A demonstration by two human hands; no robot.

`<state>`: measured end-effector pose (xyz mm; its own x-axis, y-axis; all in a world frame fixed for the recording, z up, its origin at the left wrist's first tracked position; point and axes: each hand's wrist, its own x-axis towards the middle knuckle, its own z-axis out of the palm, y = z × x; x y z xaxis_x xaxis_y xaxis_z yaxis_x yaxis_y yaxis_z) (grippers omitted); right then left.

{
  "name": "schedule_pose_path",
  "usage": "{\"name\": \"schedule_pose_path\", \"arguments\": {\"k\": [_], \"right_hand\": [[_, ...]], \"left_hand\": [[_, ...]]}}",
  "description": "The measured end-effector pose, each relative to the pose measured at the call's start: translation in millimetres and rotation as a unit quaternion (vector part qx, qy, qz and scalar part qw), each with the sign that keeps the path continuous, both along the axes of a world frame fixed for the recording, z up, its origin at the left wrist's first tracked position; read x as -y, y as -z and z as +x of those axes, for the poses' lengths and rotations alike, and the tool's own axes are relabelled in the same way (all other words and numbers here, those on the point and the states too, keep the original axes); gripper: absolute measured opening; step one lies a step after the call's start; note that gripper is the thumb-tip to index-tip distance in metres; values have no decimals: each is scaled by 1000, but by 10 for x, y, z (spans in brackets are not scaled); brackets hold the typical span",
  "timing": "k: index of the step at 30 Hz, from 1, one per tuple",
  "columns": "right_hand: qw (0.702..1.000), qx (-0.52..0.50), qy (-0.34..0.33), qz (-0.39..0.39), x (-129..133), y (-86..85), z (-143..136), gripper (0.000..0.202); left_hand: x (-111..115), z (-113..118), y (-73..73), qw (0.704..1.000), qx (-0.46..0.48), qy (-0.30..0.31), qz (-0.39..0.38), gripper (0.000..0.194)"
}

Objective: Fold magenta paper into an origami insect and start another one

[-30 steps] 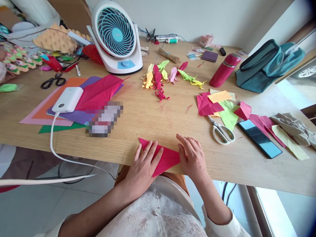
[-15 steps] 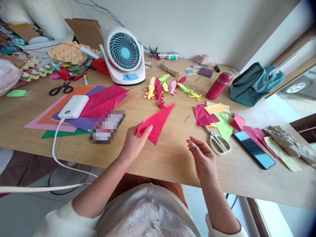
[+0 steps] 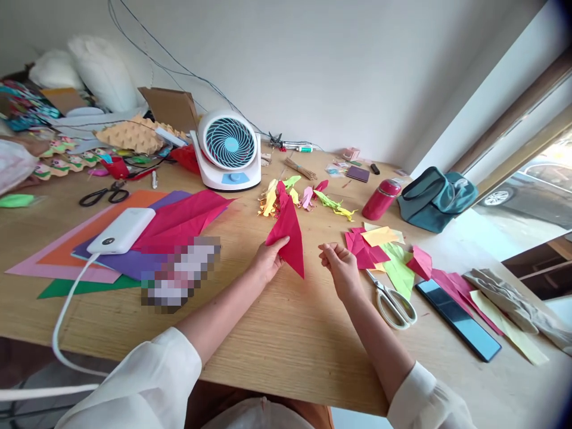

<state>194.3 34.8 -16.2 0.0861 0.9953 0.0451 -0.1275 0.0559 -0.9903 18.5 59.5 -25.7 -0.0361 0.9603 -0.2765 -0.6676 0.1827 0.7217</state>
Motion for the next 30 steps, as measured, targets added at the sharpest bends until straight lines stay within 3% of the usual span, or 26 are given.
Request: {"name": "schedule_pose_path", "arguments": {"k": [4, 12, 17, 22, 30], "right_hand": [[999, 27, -18, -14, 107, 185, -47, 42], [986, 76, -150, -12, 258, 171, -125, 41], [989, 67, -127, -36, 206, 297, -107, 46], [993, 69, -98, -6, 169, 347, -28, 43], [986, 135, -84, 53, 159, 312, 24, 40]], "left_hand": [[82, 42, 89, 1000, 8, -4, 9, 35], [243, 86, 99, 998, -37, 4, 44, 38], [218, 42, 165, 992, -102, 26, 68, 34], [185, -43, 171, 983, -154, 59, 82, 32], [118, -284, 34, 956, -196, 195, 99, 37]]}}
